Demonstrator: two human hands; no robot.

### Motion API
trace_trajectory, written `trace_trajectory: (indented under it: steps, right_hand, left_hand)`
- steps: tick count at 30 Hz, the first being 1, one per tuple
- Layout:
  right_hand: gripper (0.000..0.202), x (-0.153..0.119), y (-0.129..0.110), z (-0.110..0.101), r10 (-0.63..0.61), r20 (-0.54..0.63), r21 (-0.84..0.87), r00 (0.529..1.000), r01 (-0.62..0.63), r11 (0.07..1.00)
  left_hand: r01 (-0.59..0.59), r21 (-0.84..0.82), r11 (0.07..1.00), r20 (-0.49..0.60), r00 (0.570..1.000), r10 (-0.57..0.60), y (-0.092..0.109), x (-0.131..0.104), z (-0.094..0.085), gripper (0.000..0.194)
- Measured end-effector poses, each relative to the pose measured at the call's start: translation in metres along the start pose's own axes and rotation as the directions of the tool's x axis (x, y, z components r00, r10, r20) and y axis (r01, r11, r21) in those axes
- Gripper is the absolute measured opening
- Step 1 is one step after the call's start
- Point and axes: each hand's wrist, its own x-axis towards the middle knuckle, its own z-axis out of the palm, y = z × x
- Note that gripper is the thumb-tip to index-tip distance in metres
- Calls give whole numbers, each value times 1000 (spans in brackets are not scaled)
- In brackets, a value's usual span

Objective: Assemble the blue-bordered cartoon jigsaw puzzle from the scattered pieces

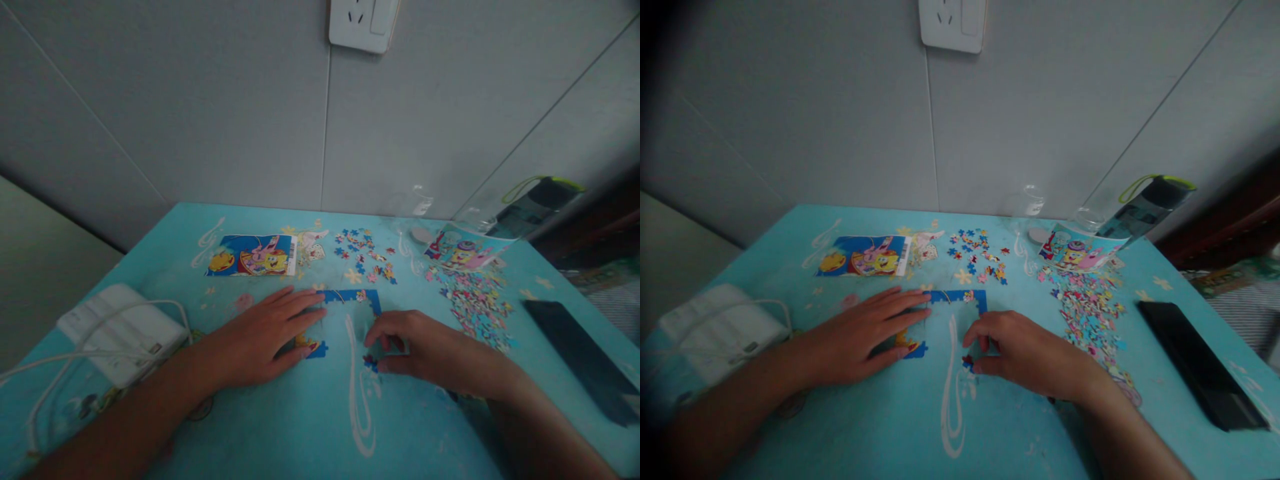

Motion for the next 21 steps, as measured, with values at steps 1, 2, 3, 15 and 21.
trace_trajectory:
  steps: [1,2,3,15,21]
  right_hand:
    - [26,0,2,1,-11,8,-16,1000,11,1000]
    - [26,0,3,3,-23,16,-28,1000,24,999]
    - [26,1,4,4,-38,26,-38,999,39,998]
    - [14,2,6,6,-143,19,-86,990,144,986]
    - [17,1,7,9,-166,-2,-101,986,165,981]
  left_hand:
    - [1,3,1000,5,1000,-1,0,0,0,54]
    - [3,5,1000,9,1000,-3,0,0,0,54]
    - [2,3,1000,10,1000,-2,0,0,0,54]
    - [29,-12,999,31,999,-29,0,1,0,55]
    - [40,-19,999,34,999,-39,-1,1,1,55]
